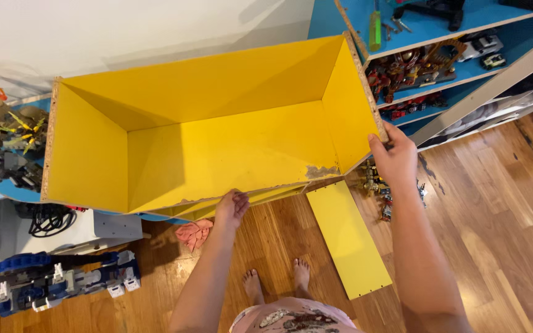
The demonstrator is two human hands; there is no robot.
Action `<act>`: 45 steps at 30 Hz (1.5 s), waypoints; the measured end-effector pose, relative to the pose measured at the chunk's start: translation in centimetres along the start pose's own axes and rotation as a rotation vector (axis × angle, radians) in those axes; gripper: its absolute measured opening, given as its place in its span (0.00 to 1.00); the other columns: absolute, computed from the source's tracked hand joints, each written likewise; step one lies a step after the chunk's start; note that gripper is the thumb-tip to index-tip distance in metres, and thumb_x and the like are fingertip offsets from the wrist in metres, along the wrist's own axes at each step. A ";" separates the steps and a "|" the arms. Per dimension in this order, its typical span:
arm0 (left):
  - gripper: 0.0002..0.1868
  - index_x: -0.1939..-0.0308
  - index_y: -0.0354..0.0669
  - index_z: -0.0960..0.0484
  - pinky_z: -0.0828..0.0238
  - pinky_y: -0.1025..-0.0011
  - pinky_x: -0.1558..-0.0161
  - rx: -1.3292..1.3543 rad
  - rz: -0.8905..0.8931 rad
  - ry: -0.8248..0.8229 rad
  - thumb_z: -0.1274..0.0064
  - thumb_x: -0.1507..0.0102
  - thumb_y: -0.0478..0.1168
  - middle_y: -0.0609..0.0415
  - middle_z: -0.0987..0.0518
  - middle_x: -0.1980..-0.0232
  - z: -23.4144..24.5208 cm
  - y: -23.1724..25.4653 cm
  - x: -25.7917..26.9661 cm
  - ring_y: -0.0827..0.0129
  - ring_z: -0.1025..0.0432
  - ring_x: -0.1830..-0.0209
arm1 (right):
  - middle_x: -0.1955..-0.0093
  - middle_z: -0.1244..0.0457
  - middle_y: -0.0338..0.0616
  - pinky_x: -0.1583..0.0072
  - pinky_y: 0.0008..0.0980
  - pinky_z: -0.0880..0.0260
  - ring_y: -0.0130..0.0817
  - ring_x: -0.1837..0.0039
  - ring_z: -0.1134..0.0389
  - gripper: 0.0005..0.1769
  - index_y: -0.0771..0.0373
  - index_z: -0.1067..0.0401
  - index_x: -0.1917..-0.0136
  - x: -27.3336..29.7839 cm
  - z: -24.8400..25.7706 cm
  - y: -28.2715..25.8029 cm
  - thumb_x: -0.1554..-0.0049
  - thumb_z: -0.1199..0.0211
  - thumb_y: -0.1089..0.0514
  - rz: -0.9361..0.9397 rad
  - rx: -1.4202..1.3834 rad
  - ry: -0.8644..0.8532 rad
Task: The person assembles a yellow wooden cabinet by removing a panel, positioning the cabinet frame, and securing it with screws using a screwdriver. The person handles the cabinet parts and screws while working on a wooden floor.
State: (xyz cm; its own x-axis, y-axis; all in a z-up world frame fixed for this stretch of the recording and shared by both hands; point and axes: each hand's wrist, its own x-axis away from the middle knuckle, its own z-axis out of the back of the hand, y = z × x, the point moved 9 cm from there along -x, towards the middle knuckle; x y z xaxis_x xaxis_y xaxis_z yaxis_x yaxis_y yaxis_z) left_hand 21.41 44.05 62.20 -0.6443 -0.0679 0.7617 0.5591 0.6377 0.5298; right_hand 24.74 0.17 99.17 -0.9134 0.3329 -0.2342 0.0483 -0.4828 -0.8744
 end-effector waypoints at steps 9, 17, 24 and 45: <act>0.10 0.62 0.42 0.29 0.20 0.62 0.51 0.376 -0.412 0.203 0.59 0.27 0.40 0.55 0.27 0.68 11.6 9.7 -0.3 0.65 0.28 0.64 | 0.65 0.38 0.36 0.69 0.33 0.50 0.29 0.70 0.47 0.13 0.57 0.30 0.44 7.0 -10.2 19.2 0.41 0.32 0.56 -0.673 -0.447 0.059; 0.08 0.55 0.44 0.37 0.22 0.59 0.54 0.425 -0.430 0.296 0.52 0.32 0.36 0.53 0.24 0.57 14.9 12.7 2.4 0.65 0.27 0.63 | 0.60 0.39 0.34 0.68 0.22 0.46 0.24 0.69 0.44 0.10 0.50 0.33 0.51 8.6 -14.6 28.0 0.39 0.37 0.65 -0.876 -0.870 0.258; 0.12 0.50 0.41 0.36 0.21 0.62 0.51 0.389 -0.421 0.248 0.51 0.31 0.41 0.48 0.26 0.55 14.8 9.9 7.7 0.65 0.28 0.60 | 0.60 0.39 0.34 0.68 0.23 0.46 0.25 0.69 0.45 0.11 0.49 0.32 0.51 10.7 -12.1 28.7 0.38 0.39 0.67 -0.819 -0.914 0.270; 0.22 0.35 0.51 0.37 0.21 0.59 0.54 0.371 -0.621 0.018 0.55 0.33 0.37 0.52 0.26 0.39 14.1 14.0 16.4 0.61 0.26 0.45 | 0.52 0.33 0.35 0.64 0.22 0.43 0.23 0.60 0.37 0.07 0.57 0.27 0.47 12.0 -4.3 17.9 0.38 0.39 0.66 -0.518 -0.753 0.181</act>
State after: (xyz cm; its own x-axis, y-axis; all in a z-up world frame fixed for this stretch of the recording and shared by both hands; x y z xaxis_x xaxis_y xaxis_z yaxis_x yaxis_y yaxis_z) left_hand 11.32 62.70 76.84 -0.7754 -0.5128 0.3684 -0.1236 0.6955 0.7079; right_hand 16.37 -1.02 78.93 -0.8207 0.5115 0.2548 -0.0404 0.3928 -0.9188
